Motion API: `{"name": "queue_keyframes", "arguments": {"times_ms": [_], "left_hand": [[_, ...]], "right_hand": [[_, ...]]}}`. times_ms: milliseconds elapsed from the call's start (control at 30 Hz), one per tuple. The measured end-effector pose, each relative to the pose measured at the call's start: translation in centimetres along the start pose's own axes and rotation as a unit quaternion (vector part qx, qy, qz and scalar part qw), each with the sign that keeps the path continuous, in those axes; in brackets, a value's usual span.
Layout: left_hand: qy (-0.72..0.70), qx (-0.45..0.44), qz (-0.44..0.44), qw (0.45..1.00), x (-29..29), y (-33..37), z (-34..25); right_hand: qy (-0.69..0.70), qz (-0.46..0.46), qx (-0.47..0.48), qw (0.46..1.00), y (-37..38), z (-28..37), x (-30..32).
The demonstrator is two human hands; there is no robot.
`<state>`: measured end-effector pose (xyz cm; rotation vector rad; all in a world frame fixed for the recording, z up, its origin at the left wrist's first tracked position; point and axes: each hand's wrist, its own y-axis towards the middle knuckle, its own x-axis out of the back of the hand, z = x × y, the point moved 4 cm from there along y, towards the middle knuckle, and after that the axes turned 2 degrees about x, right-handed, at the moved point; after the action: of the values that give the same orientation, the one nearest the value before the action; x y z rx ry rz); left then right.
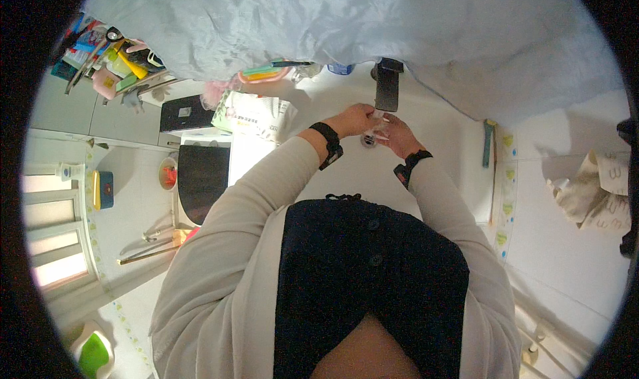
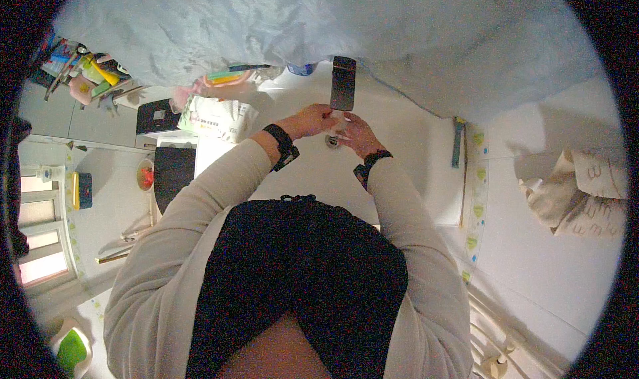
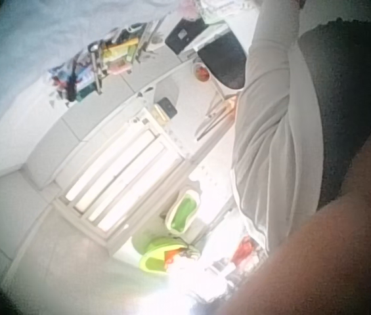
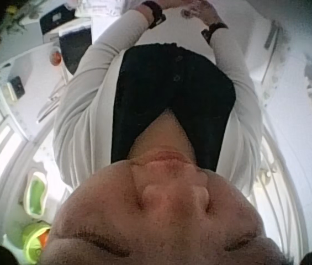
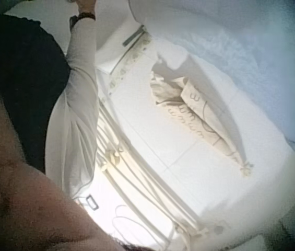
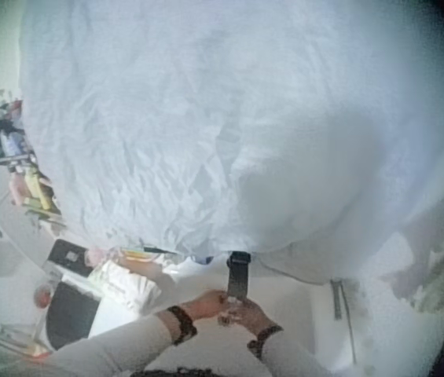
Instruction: The person wipes a tiled wall with a cloth, then moves to a sink to wet and wring the cloth, and returns to continue wiping the wall. The person handles a cloth and a faucet while cleaning the wall surface.
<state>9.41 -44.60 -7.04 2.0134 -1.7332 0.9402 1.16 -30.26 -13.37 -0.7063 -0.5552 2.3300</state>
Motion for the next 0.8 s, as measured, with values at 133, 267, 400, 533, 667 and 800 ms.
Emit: {"name": "queue_keyframes", "arguments": {"times_ms": [133, 267, 400, 533, 667, 800], "left_hand": [[0.117, 0.022, 0.159, 0.98, -1.9, -0.3, 1.6], [0.241, 0.083, 0.221, 0.941, -3.4, -1.6, 6.6], [0.247, 0.113, 0.125, 0.954, -4.5, -1.8, 12.5], [0.261, 0.043, 0.124, 0.956, -4.9, -1.5, 14.7], [0.227, 0.1, 0.127, 0.961, -3.9, -1.3, 13.7], [0.169, 0.146, 0.12, 0.967, -3.2, -2.2, 12.7]], "right_hand": [[-0.145, 0.117, -0.029, 0.982, -0.3, 0.7, -1.8], [-0.563, 0.249, 0.084, 0.783, -0.6, -1.2, -3.7], [-0.606, 0.329, 0.173, 0.704, -1.1, -5.4, -7.1], [-0.605, 0.432, 0.19, 0.641, -1.6, -8.1, -7.5], [-0.752, 0.364, 0.053, 0.547, -0.9, -5.4, 0.2], [-0.772, 0.338, -0.024, 0.537, -0.9, -3.2, 6.5]]}}
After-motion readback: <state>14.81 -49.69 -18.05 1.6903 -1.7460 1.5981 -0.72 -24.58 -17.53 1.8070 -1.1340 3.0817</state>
